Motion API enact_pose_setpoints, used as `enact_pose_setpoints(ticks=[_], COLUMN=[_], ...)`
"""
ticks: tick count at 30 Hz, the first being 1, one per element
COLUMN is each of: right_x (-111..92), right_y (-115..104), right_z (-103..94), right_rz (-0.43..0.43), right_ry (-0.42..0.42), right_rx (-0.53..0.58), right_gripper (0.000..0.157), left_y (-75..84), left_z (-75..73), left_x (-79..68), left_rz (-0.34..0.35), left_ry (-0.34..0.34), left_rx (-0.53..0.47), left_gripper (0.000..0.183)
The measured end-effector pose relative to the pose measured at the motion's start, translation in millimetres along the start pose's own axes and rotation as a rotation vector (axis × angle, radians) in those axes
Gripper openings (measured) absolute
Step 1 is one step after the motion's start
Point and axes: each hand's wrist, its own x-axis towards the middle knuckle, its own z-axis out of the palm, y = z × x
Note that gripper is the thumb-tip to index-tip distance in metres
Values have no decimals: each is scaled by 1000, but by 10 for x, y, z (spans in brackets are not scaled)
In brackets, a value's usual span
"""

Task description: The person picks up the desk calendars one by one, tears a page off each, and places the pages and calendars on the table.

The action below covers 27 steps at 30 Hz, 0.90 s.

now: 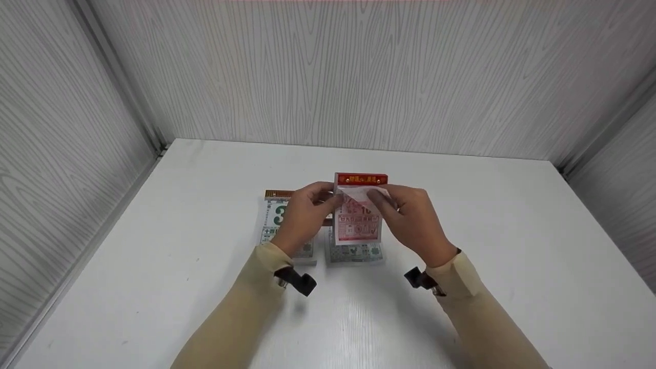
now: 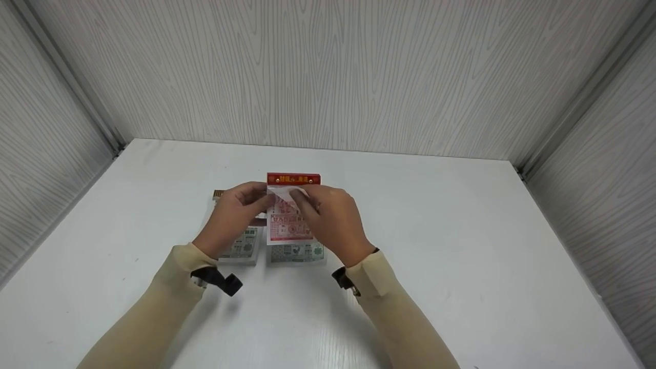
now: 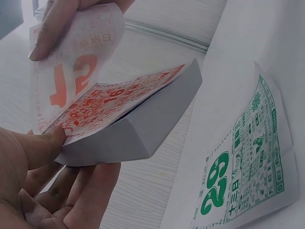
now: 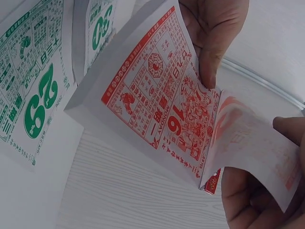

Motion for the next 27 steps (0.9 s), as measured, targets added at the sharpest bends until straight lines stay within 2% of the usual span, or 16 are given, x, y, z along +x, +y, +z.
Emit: enact_pose_setpoints(ticks=[12,22,27], right_x=[33,19,3], right_y=[3,40,24], right_z=[-25,29,43], right_rz=[66,2,56], right_ry=[-4,53,29], right_rx=[16,63,34], right_gripper=[19,17,23], left_y=[37,34,35], left_z=[-55,0,6], left_x=[24,17,0], left_rz=[6,-15,-15], left_ry=[35,27,14], left_rx=[17,41,25], left_gripper=[29,29,28])
